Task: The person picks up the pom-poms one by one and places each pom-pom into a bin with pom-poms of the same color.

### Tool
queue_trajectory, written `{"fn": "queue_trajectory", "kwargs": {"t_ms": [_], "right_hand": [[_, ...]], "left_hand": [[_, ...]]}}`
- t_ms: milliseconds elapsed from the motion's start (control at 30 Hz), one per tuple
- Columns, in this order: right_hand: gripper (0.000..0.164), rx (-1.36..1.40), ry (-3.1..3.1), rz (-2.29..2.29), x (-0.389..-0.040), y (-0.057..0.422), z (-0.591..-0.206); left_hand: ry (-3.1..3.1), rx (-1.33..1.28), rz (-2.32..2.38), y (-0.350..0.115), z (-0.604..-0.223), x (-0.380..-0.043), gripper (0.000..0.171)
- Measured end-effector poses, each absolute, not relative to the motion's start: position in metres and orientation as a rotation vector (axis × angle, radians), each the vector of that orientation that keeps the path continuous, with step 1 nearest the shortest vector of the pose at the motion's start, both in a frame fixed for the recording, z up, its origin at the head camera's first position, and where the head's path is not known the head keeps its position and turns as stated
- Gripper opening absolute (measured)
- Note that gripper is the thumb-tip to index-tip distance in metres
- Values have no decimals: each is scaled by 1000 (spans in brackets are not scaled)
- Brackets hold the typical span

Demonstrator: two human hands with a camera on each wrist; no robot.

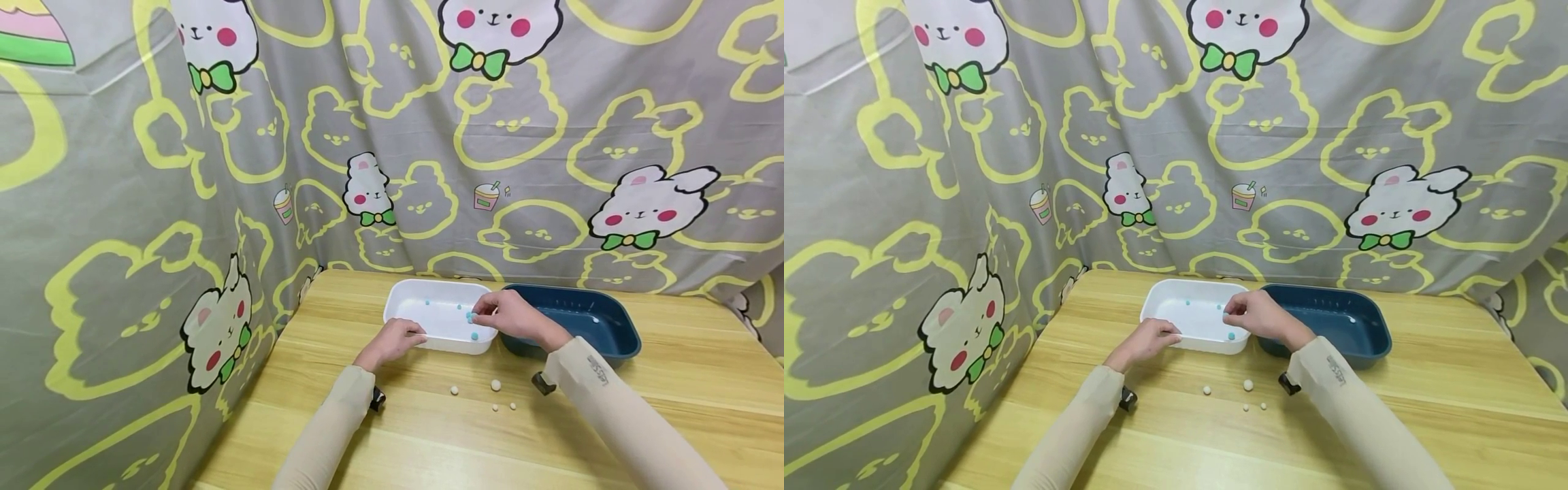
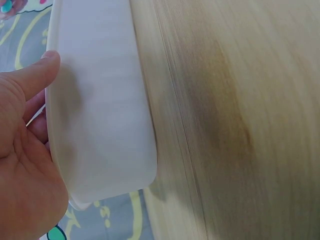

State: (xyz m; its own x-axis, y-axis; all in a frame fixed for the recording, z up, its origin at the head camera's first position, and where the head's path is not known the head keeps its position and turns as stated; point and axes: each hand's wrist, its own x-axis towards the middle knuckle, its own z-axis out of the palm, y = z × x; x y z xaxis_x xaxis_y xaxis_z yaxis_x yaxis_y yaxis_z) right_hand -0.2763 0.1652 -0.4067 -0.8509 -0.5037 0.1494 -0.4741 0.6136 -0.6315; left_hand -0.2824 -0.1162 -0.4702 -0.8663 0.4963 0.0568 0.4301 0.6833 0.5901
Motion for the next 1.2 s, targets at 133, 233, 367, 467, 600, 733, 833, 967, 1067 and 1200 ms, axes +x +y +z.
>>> {"fn": "queue_trajectory", "kwargs": {"t_ms": [133,233,367,467,600,733,833,967,1067,1200], "right_hand": [[6,-826,2770,-1073,-279,163,-406],[6,-834,2760,-1075,-280,162,-406],[11,-839,2728,-1084,-283,161,-407],[13,-827,2704,-1103,-285,159,-407],[12,-810,2688,-1109,-287,156,-405],[15,-788,2665,-1108,-289,153,-402],[16,-777,2665,-1105,-292,151,-402],[18,-767,2669,-1102,-296,149,-403],[18,-768,2665,-1109,-298,148,-404],[18,-777,2678,-1097,-302,144,-406]], "left_hand": [[2792,777,918,-116,-470,-282,17],[2798,784,909,-116,-470,-282,17],[2804,803,913,-115,-470,-283,16],[2805,813,922,-115,-470,-283,15],[2805,815,920,-116,-471,-282,15],[2805,812,912,-116,-470,-282,15],[2801,811,919,-115,-470,-282,15],[2792,815,927,-115,-469,-282,16],[2794,816,917,-115,-470,-283,16],[2813,819,891,-115,-471,-283,16]]}}
